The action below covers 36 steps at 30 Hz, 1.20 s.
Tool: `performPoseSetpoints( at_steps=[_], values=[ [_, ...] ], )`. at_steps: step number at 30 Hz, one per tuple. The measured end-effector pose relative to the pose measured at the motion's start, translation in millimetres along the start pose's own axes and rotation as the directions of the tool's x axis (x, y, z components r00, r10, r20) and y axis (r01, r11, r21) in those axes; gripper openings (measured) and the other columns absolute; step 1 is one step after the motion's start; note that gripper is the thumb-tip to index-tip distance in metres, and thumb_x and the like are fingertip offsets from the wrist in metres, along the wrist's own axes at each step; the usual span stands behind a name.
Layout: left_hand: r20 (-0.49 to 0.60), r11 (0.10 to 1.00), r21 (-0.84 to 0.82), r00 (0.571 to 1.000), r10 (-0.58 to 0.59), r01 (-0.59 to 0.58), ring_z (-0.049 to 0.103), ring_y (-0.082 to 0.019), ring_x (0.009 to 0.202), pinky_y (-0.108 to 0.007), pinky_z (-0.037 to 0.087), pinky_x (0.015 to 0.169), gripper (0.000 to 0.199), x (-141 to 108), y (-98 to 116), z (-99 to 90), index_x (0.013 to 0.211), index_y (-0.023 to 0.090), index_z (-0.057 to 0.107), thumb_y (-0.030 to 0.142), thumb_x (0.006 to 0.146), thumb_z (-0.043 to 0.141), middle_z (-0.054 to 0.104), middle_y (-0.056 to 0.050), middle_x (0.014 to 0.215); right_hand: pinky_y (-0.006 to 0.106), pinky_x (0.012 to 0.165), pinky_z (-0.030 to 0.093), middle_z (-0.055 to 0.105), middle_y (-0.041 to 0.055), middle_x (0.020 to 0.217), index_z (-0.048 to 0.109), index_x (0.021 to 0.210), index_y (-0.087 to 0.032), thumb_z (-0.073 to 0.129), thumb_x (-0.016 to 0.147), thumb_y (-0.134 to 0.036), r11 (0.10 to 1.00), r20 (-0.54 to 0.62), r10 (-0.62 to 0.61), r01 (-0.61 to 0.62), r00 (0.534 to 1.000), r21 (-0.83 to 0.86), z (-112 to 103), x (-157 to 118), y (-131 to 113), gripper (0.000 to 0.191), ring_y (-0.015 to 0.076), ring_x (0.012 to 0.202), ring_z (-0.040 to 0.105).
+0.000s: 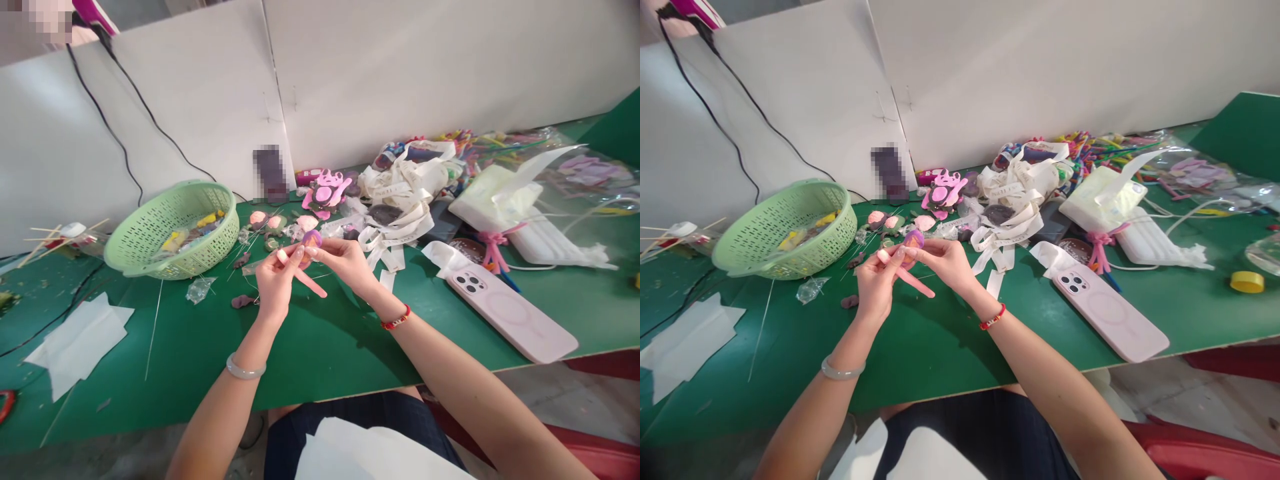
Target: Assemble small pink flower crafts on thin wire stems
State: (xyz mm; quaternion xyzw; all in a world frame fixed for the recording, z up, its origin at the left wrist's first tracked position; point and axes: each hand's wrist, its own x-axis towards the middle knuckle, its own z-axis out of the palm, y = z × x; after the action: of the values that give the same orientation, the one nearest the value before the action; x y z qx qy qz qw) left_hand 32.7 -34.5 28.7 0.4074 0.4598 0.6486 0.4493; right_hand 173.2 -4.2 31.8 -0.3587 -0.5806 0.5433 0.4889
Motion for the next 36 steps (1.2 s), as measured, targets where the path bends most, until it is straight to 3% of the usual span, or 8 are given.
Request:
performPoseSetpoints(
  at_steps=[6,12,18,24,31,36],
  values=[
    [-0.019,1.0,0.013,1.0,0.0,0.0,0.078,-0.026,0.086,-0.041,0.061,0.088,0.03,0,0,0.3,0.087,0.019,0.076,0.043,0.071,0.084,0.08,-0.007,0.088,0.028,0.063,0.052,0.077,0.0069,0.081,0.08,0.08,-0.017,0.081,0.069,-0.057,0.999,-0.049,-0.015,0.013,0.999,-0.033,-1,2,6,0.042,0.0188,0.073,0.068],
    [-0.021,0.999,0.036,1.0,-0.012,0.013,0.078,-0.026,0.079,-0.041,0.062,0.085,0.032,-2,3,1.5,0.089,0.019,0.077,0.045,0.072,0.084,0.079,-0.006,0.078,0.028,0.061,0.053,0.076,0.0067,0.074,0.076,0.071,-0.016,0.077,0.072,-0.063,0.992,-0.055,-0.066,0.06,0.996,-0.109,-2,4,8,0.046,0.0182,0.068,0.067],
    [-0.021,0.997,0.082,1.0,-0.004,0.006,0.077,-0.028,0.086,-0.038,0.062,0.078,0.034,-2,6,0.4,0.092,0.019,0.078,0.048,0.074,0.081,0.075,-0.004,0.066,0.03,0.068,0.054,0.077,0.0079,0.084,0.075,0.082,-0.017,0.077,0.073,-0.061,0.982,-0.066,-0.107,0.095,0.992,-0.164,-1,1,5,0.045,0.0208,0.077,0.07],
    [-0.05,0.999,0.044,0.999,-0.019,0.021,0.075,-0.022,0.087,-0.034,0.058,0.085,0.034,2,-1,-2.5,0.093,0.017,0.079,0.043,0.071,0.083,0.079,-0.006,0.087,0.029,0.068,0.053,0.073,0.006,0.079,0.069,0.077,-0.017,0.076,0.07,-0.065,0.984,-0.056,-0.113,0.104,0.992,-0.144,3,2,7,0.049,0.0194,0.075,0.068],
    [-0.052,0.998,0.013,0.996,-0.066,0.067,0.073,-0.02,0.089,-0.031,0.055,0.084,0.034,3,-3,-3.7,0.091,0.017,0.079,0.042,0.069,0.085,0.079,-0.006,0.09,0.026,0.061,0.046,0.069,0.0041,0.073,0.07,0.08,-0.017,0.069,0.075,-0.07,0.978,0.047,-0.094,0.101,0.994,-0.183,6,2,12,0.054,0.0157,0.067,0.061],
    [-0.048,0.997,-0.003,0.996,-0.078,0.078,0.072,-0.019,0.09,-0.029,0.053,0.085,0.034,3,-4,-3.3,0.089,0.017,0.078,0.042,0.068,0.086,0.078,-0.006,0.089,0.024,0.053,0.032,0.065,0.0026,0.067,0.071,0.075,-0.013,0.06,0.078,-0.076,0.948,0.024,-0.102,0.105,0.994,-0.3,6,2,16,0.064,0.0098,0.057,0.045]
  ],
)
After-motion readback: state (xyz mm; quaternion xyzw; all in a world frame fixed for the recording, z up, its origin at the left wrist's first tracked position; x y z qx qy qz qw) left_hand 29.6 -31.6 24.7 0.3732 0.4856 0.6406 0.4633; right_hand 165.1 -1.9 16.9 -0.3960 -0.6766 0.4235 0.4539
